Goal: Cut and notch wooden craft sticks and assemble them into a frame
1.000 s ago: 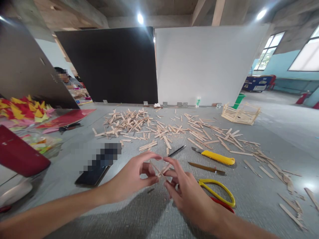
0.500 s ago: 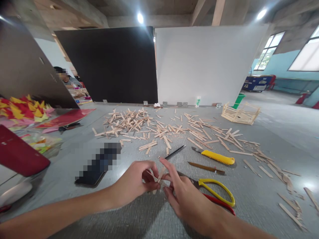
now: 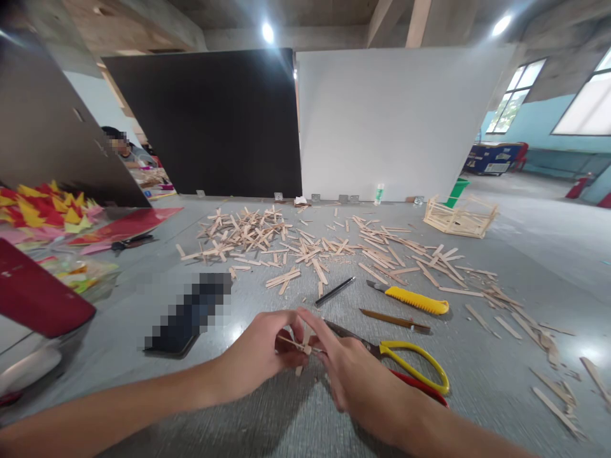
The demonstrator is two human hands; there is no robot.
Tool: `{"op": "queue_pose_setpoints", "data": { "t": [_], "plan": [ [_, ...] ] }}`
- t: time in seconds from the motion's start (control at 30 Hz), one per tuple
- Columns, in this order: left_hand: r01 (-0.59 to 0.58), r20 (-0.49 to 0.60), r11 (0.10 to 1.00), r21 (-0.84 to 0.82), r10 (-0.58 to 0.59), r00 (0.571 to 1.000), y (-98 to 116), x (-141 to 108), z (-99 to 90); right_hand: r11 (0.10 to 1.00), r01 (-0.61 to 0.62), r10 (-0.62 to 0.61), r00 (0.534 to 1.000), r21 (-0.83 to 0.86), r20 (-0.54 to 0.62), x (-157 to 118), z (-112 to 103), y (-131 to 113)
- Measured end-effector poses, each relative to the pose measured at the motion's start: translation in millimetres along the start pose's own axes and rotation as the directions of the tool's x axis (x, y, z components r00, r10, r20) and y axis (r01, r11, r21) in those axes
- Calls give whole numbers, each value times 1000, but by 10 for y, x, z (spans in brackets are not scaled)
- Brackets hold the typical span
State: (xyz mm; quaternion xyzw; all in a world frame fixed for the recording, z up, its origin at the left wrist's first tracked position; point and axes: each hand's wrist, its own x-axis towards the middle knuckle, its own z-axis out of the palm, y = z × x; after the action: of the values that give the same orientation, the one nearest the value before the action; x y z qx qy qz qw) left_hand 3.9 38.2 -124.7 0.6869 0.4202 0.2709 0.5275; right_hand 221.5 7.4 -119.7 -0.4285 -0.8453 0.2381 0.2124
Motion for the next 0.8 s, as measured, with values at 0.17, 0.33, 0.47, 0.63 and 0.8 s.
{"op": "queue_pose_setpoints", "data": {
  "t": [0.17,0.33,0.47,0.63,0.8],
  "plan": [
    [5,88,1000,8,-6,996,77,-31,-34,991,-71,60,993,109,105,87,-56,-25],
    [-2,116,1000,12,1,993,111,-43,-47,975,-136,124,989,177,75,69,-15,17],
    [1,74,999,48,-5,997,106,-33,-19,973,-84,79,996,216,33,68,68,77],
    [-39,41,987,158,33,999,127,-43,-24,973,-98,98,995,209,9,66,121,113],
    [-102,-33,958,268,115,993,111,-34,-63,967,-91,95,995,236,-3,67,114,93]
  ]
}}
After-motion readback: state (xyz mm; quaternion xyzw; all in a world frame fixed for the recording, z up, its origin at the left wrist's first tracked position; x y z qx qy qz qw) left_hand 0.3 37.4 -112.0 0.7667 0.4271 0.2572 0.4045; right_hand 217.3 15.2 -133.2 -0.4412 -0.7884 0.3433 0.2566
